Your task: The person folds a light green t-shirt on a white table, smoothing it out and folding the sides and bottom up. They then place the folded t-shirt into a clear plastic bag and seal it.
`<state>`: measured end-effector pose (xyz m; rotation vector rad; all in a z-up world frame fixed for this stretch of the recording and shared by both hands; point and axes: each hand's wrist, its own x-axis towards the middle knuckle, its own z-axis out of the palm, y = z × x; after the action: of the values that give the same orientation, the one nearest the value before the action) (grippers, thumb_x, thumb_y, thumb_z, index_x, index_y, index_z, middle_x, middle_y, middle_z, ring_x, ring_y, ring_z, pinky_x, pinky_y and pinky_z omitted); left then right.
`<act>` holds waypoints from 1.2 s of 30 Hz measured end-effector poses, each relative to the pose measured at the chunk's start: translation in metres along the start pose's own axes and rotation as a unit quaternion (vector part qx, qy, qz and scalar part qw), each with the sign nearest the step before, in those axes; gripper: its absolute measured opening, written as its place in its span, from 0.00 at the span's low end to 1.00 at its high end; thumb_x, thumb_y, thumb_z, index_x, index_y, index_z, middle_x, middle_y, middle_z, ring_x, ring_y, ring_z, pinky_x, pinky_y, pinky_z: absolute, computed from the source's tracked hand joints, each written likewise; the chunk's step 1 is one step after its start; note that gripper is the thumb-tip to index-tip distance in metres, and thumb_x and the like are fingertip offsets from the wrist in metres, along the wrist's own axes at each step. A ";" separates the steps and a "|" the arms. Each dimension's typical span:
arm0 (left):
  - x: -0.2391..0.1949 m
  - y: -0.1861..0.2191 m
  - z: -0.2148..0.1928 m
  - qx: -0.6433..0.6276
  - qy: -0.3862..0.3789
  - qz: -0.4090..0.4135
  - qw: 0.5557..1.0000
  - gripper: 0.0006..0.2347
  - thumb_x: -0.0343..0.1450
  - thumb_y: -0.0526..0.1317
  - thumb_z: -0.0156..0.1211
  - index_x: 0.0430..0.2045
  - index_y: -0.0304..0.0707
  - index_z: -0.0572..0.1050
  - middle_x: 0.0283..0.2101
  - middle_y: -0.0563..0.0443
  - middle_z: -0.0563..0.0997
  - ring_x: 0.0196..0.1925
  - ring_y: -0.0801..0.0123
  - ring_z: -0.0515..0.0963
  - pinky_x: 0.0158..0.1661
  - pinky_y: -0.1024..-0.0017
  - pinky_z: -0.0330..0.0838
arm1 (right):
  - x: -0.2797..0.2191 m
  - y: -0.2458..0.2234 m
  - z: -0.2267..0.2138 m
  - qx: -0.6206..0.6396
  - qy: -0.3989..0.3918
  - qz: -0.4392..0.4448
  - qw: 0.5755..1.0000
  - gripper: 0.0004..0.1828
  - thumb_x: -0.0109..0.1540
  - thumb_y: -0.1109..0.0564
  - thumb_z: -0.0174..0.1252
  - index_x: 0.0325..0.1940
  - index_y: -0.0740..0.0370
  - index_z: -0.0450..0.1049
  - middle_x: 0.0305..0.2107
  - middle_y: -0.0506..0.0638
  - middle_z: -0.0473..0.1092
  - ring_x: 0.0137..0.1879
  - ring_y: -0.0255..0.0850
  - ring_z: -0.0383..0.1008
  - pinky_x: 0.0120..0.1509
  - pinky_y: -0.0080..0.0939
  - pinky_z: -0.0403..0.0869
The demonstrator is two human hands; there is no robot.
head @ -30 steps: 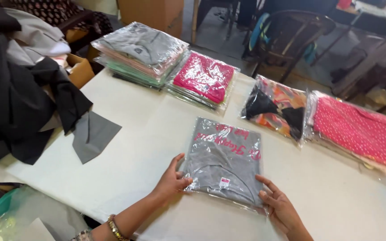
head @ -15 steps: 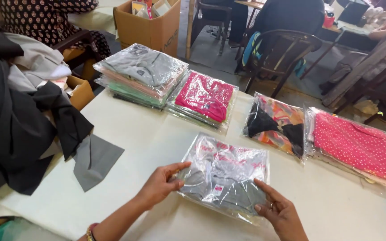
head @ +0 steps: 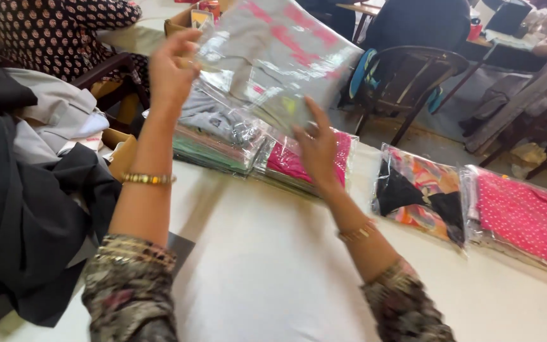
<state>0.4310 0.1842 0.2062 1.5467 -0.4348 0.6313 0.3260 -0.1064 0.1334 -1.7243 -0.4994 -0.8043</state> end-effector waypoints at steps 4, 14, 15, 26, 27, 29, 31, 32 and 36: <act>0.033 -0.148 -0.043 0.153 0.124 -0.026 0.980 0.24 0.59 0.22 0.68 0.48 0.46 0.80 0.44 0.53 0.76 0.43 0.69 0.78 0.43 0.72 0.78 | 0.021 0.056 0.082 -0.094 -0.029 0.182 0.978 0.33 0.60 0.60 0.60 0.70 0.52 0.64 0.56 0.53 0.72 0.39 0.42 0.78 0.44 0.41 0.81; -0.005 -0.214 -0.054 0.300 0.200 -0.123 0.925 0.20 0.62 0.24 0.66 0.46 0.47 0.81 0.44 0.51 0.73 0.45 0.60 0.78 0.46 0.65 0.75 | 0.014 0.089 0.110 -0.164 -0.119 0.242 0.949 0.30 0.58 0.47 0.68 0.62 0.58 0.73 0.19 0.45 0.69 0.27 0.31 0.71 0.32 0.38 0.68; -0.003 -0.208 -0.052 0.300 0.199 -0.111 0.926 0.20 0.62 0.23 0.65 0.46 0.47 0.81 0.44 0.51 0.73 0.45 0.60 0.78 0.45 0.66 0.75 | 0.016 0.085 0.109 -0.160 -0.124 0.245 0.948 0.30 0.58 0.46 0.67 0.61 0.59 0.72 0.19 0.44 0.70 0.27 0.31 0.72 0.32 0.37 0.67; -0.048 -0.149 -0.059 0.334 0.183 0.011 0.925 0.16 0.70 0.36 0.72 0.51 0.39 0.78 0.50 0.45 0.72 0.56 0.49 0.69 0.54 0.57 0.67 | -0.018 0.058 0.047 -0.239 -0.167 0.170 0.941 0.36 0.63 0.38 0.62 0.69 0.58 0.66 0.25 0.49 0.71 0.32 0.38 0.72 0.38 0.42 0.70; -0.059 -0.135 -0.058 0.329 0.167 0.044 0.928 0.17 0.70 0.37 0.73 0.53 0.38 0.77 0.52 0.44 0.72 0.57 0.47 0.67 0.56 0.55 0.66 | -0.029 0.051 0.027 -0.248 -0.186 0.148 0.939 0.36 0.63 0.40 0.63 0.70 0.58 0.65 0.27 0.51 0.72 0.34 0.39 0.73 0.40 0.43 0.72; -0.087 -0.104 -0.066 0.349 0.109 0.075 0.928 0.18 0.70 0.38 0.73 0.53 0.39 0.77 0.54 0.41 0.71 0.59 0.45 0.67 0.57 0.53 0.65 | -0.067 0.027 -0.021 -0.234 -0.212 0.143 0.938 0.34 0.61 0.42 0.63 0.69 0.56 0.66 0.28 0.51 0.72 0.34 0.40 0.74 0.40 0.43 0.73; -0.121 -0.063 -0.080 0.364 0.049 0.106 0.924 0.19 0.69 0.39 0.73 0.54 0.41 0.78 0.57 0.39 0.71 0.60 0.44 0.67 0.59 0.51 0.65 | -0.103 0.003 -0.073 -0.223 -0.237 0.139 0.935 0.33 0.60 0.44 0.63 0.68 0.54 0.68 0.29 0.51 0.73 0.34 0.41 0.76 0.41 0.44 0.75; -0.140 -0.037 -0.092 0.379 -0.055 0.113 0.917 0.22 0.66 0.41 0.72 0.56 0.45 0.77 0.60 0.38 0.70 0.63 0.44 0.66 0.62 0.52 0.62 | -0.121 -0.010 -0.101 -0.276 -0.287 0.151 0.905 0.29 0.60 0.46 0.64 0.65 0.50 0.70 0.30 0.49 0.74 0.35 0.41 0.76 0.42 0.44 0.75; -0.222 0.044 -0.161 0.220 -0.394 -0.074 0.889 0.31 0.66 0.48 0.67 0.66 0.44 0.68 0.67 0.47 0.70 0.70 0.53 0.68 0.67 0.58 0.60 | -0.183 -0.056 -0.214 -0.376 -0.376 0.200 0.823 0.27 0.58 0.47 0.66 0.62 0.41 0.73 0.36 0.44 0.79 0.40 0.40 0.79 0.47 0.43 0.77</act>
<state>0.2115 0.3182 0.1015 2.2337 -0.8065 -0.0697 0.1077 -0.2811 0.0700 -2.7826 -0.3068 0.0731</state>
